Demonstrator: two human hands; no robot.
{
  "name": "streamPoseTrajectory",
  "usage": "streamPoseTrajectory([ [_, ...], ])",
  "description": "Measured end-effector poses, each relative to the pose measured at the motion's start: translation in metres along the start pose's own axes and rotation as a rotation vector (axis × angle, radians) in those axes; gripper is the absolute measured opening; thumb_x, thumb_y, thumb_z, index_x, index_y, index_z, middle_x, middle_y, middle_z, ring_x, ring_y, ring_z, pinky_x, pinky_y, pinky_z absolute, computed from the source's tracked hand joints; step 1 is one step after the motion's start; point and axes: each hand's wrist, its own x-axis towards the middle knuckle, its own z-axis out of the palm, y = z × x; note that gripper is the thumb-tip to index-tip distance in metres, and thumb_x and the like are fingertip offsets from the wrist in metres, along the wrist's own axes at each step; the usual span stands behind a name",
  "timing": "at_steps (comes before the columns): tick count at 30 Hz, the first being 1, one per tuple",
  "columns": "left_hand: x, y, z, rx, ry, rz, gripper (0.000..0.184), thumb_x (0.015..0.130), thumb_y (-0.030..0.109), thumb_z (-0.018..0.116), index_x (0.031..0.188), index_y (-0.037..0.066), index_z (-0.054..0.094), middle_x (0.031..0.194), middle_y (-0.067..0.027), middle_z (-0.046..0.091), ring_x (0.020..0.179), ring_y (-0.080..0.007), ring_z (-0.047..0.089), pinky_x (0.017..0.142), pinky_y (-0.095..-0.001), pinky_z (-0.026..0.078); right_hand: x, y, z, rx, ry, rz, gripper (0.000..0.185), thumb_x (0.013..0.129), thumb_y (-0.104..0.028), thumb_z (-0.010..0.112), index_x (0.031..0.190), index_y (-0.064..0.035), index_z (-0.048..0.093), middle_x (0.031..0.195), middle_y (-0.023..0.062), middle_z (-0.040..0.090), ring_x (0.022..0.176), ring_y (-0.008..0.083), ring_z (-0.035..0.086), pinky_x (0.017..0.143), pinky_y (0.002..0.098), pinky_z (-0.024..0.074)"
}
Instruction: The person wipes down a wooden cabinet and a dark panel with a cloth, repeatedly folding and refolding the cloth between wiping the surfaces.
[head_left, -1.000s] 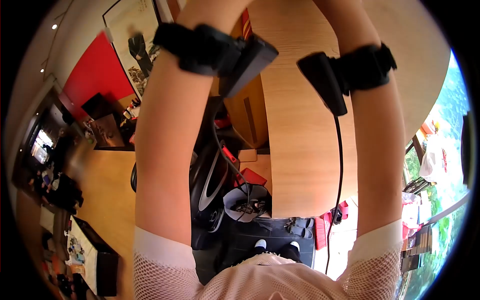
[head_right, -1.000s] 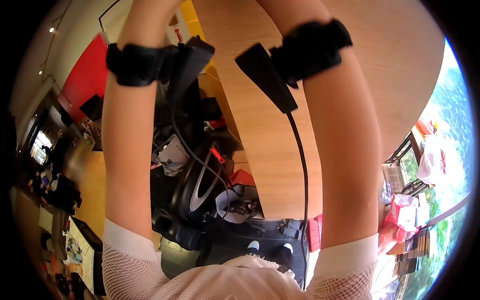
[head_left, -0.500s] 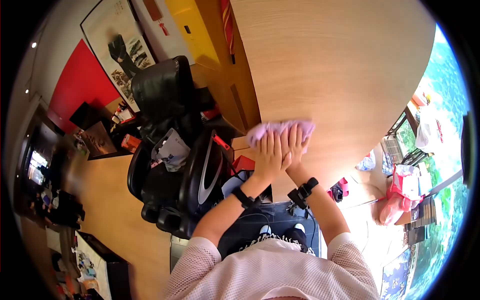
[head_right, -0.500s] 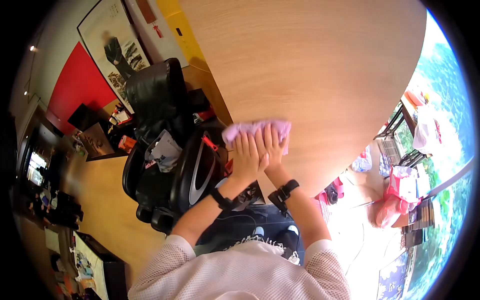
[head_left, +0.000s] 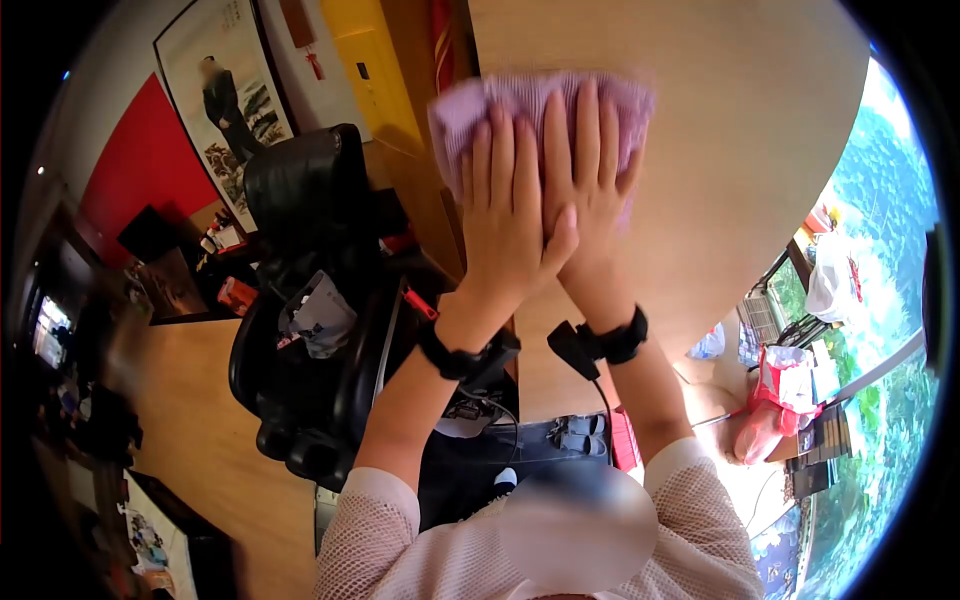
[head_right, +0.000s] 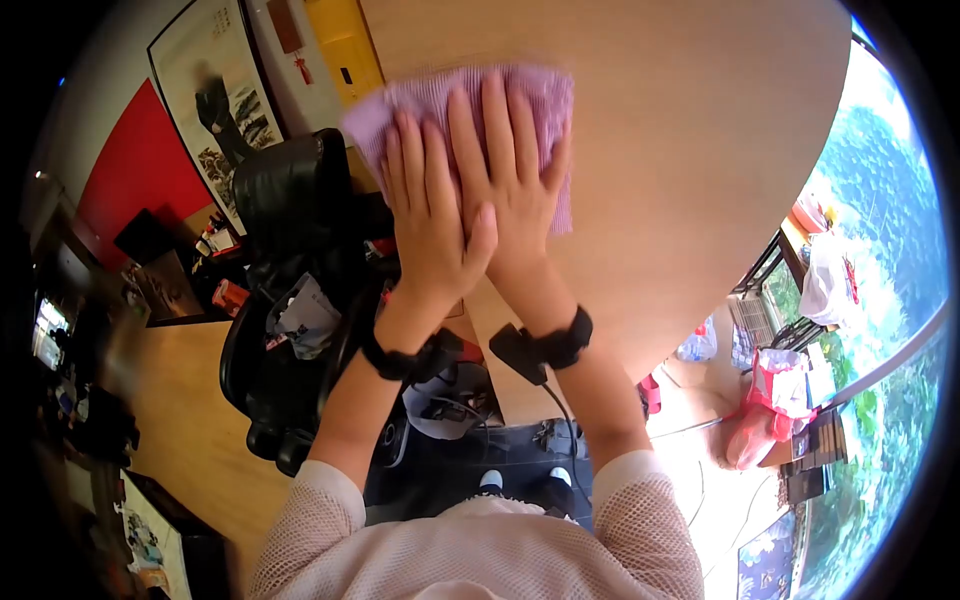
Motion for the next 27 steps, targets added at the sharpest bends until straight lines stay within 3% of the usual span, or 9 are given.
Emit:
streamPoseTrajectory([
  [4, -0.132, 0.013, 0.033, 0.016, -0.109, -0.097, 0.064, 0.087, 0.038, 0.040, 0.129, -0.011, 0.039, 0.136, -0.0307, 0.034, 0.124, -0.0481, 0.032, 0.105, -0.0546, 0.024, -0.136, 0.015, 0.018, -0.063, -0.127, 0.036, 0.045, 0.086, -0.033, 0.048, 0.125, -0.0121, 0.052, 0.137, 0.0169, 0.040, 0.125, 0.0319, 0.039, 0.101, 0.0603, 0.0226],
  [6, -0.214, 0.034, 0.050, 0.019, -0.219, -0.227, 0.062, 0.087, 0.038, 0.042, 0.126, -0.009, 0.043, 0.132, -0.0294, 0.038, 0.118, -0.0461, 0.038, 0.102, -0.0537, 0.027, -0.228, 0.025, 0.014, -0.071, -0.366, 0.071, 0.044, 0.086, -0.032, 0.046, 0.124, -0.0104, 0.050, 0.132, 0.0219, 0.041, 0.115, 0.0405, 0.041, 0.098, 0.0636, 0.0244],
  [8, -0.279, 0.050, 0.057, -0.034, -0.454, -0.304, 0.065, 0.087, 0.035, 0.044, 0.129, -0.014, 0.034, 0.132, -0.0360, 0.032, 0.122, -0.0529, 0.029, 0.104, -0.0576, 0.021, -0.306, 0.037, 0.009, -0.022, -0.594, 0.142, 0.044, 0.086, -0.031, 0.043, 0.124, -0.0094, 0.050, 0.131, 0.0234, 0.040, 0.115, 0.0417, 0.041, 0.098, 0.0646, 0.0236],
  [12, -0.305, 0.069, 0.052, -0.156, -0.561, -0.446, 0.063, 0.087, 0.034, 0.043, 0.128, -0.013, 0.036, 0.133, -0.0355, 0.032, 0.120, -0.0527, 0.032, 0.103, -0.0568, 0.023, -0.343, 0.039, -0.003, 0.018, -0.683, 0.177, 0.046, 0.085, -0.030, 0.046, 0.125, -0.0074, 0.048, 0.133, 0.0260, 0.037, 0.119, 0.0437, 0.039, 0.100, 0.0658, 0.0204],
  [16, -0.249, 0.049, 0.061, -0.169, -0.379, -0.233, 0.063, 0.086, 0.035, 0.044, 0.129, -0.011, 0.039, 0.135, -0.0308, 0.036, 0.123, -0.0440, 0.036, 0.100, -0.0514, 0.029, -0.283, 0.053, 0.010, -0.037, -0.463, 0.118, 0.050, 0.085, -0.030, 0.047, 0.128, -0.0024, 0.045, 0.138, 0.0280, 0.032, 0.125, 0.0435, 0.033, 0.101, 0.0649, 0.0191],
  [18, -0.155, 0.048, 0.056, -0.173, -0.274, -0.155, 0.065, 0.087, 0.036, 0.043, 0.131, -0.011, 0.036, 0.138, -0.0304, 0.033, 0.127, -0.0422, 0.033, 0.103, -0.0501, 0.026, -0.179, 0.054, -0.001, -0.106, -0.377, 0.090, 0.056, 0.089, -0.033, 0.046, 0.134, -0.0002, 0.037, 0.143, 0.0297, 0.021, 0.132, 0.0466, 0.021, 0.104, 0.0612, 0.0167],
  [20, -0.069, 0.056, 0.049, -0.221, -0.240, -0.171, 0.069, 0.087, 0.035, 0.042, 0.133, -0.014, 0.028, 0.140, -0.0352, 0.024, 0.129, -0.0515, 0.022, 0.108, -0.0536, 0.016, -0.080, 0.052, -0.024, -0.064, -0.318, 0.072, 0.057, 0.088, -0.032, 0.049, 0.134, -0.0004, 0.036, 0.144, 0.0283, 0.022, 0.132, 0.0460, 0.021, 0.105, 0.0578, 0.0176],
  [22, -0.010, 0.066, 0.042, -0.224, -0.128, -0.166, 0.070, 0.088, 0.038, 0.041, 0.135, -0.013, 0.028, 0.141, -0.0325, 0.025, 0.131, -0.0494, 0.022, 0.108, -0.0526, 0.015, -0.015, 0.058, -0.039, 0.020, -0.233, 0.044, 0.055, 0.087, -0.032, 0.049, 0.133, -0.0029, 0.040, 0.144, 0.0247, 0.026, 0.131, 0.0418, 0.027, 0.106, 0.0562, 0.0160],
  [27, -0.057, 0.081, 0.072, -0.010, -0.200, -0.227, 0.069, 0.089, 0.041, 0.037, 0.135, -0.009, 0.031, 0.142, -0.0283, 0.027, 0.131, -0.0447, 0.025, 0.108, -0.0514, 0.017, -0.072, 0.092, -0.022, 0.071, -0.144, 0.024, 0.050, 0.088, -0.030, 0.048, 0.131, -0.0049, 0.043, 0.142, 0.0220, 0.032, 0.129, 0.0389, 0.033, 0.106, 0.0544, 0.0166],
])
